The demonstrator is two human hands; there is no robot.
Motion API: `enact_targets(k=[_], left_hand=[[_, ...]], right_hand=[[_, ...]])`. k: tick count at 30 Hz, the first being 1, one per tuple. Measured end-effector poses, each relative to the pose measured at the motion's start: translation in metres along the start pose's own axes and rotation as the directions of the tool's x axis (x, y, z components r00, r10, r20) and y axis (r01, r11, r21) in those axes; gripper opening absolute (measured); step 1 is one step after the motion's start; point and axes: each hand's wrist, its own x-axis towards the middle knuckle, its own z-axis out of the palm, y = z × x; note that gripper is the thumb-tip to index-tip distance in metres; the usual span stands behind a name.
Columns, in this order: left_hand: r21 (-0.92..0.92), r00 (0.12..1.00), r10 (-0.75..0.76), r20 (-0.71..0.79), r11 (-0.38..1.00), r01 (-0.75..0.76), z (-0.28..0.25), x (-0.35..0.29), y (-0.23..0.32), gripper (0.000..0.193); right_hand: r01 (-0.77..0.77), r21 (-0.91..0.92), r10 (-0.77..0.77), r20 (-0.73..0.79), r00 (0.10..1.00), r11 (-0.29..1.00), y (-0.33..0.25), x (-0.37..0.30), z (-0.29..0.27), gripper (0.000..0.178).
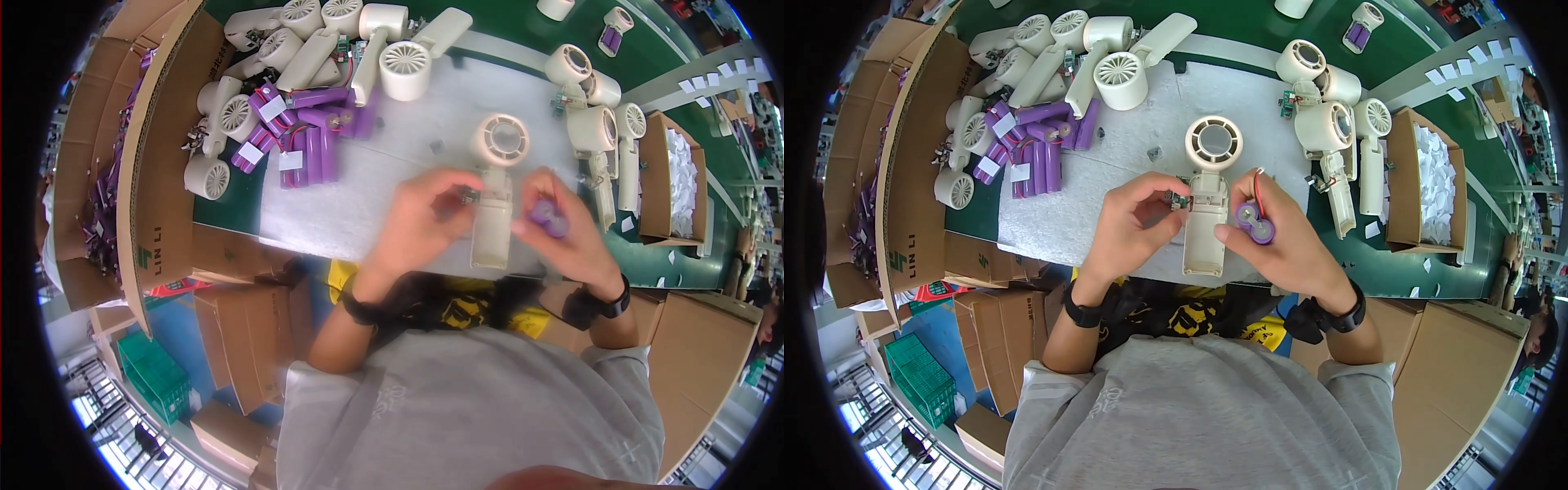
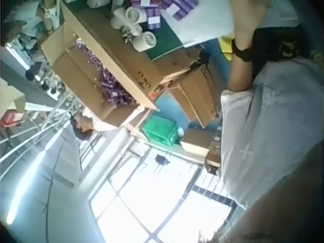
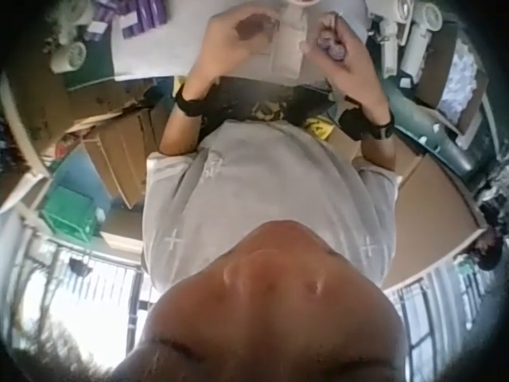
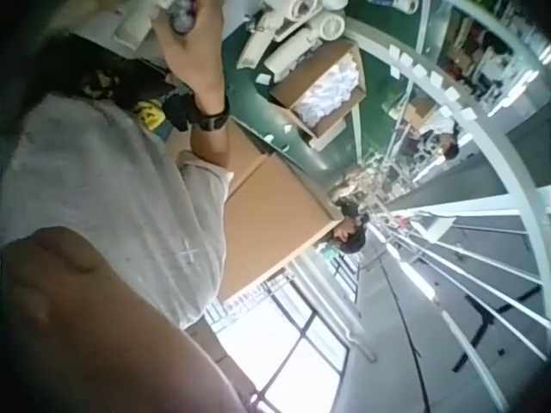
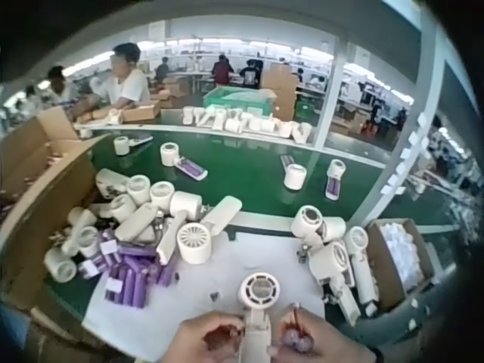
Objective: Assembling handheld fans by connecting circuit boards and inserting batteries into casings.
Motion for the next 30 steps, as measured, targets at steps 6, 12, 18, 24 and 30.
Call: enact_targets(k=[6, 12, 18, 24, 30], left_hand=[[-0.195, 0.989, -0.145, -0.018, 0.971, 0.139, 0.001, 0.005, 0.001, 0.029], [-0.214, 0.983, -0.172, 0.064, 0.960, 0.182, -0.002, -0.003, 0.004, 0.028], [-0.189, 0.985, -0.109, 0.130, 0.973, 0.133, -0.002, -0.009, 0.010, 0.022], [-0.218, 0.992, -0.063, 0.107, 0.972, 0.085, -0.001, -0.007, 0.007, 0.015], [-0.327, 0.985, -0.146, 0.095, 0.930, 0.169, -0.002, -0.004, 0.006, 0.013]], right_hand=[[-0.335, 0.201, 0.314, 0.131, 0.940, 0.920, -0.005, -0.001, -0.003, 0.015], [-0.264, 0.148, 0.247, 0.128, 0.961, 0.953, 0.001, -0.003, -0.003, 0.013], [0.101, -0.052, -0.101, 0.005, 0.995, 0.994, -0.002, 0.004, 0.005, 0.007], [0.137, -0.148, -0.139, -0.005, 0.990, 0.979, -0.007, 0.007, 0.014, 0.007], [0.085, -0.270, -0.086, 0.010, 0.996, 0.959, -0.008, 0.006, 0.014, 0.007]])
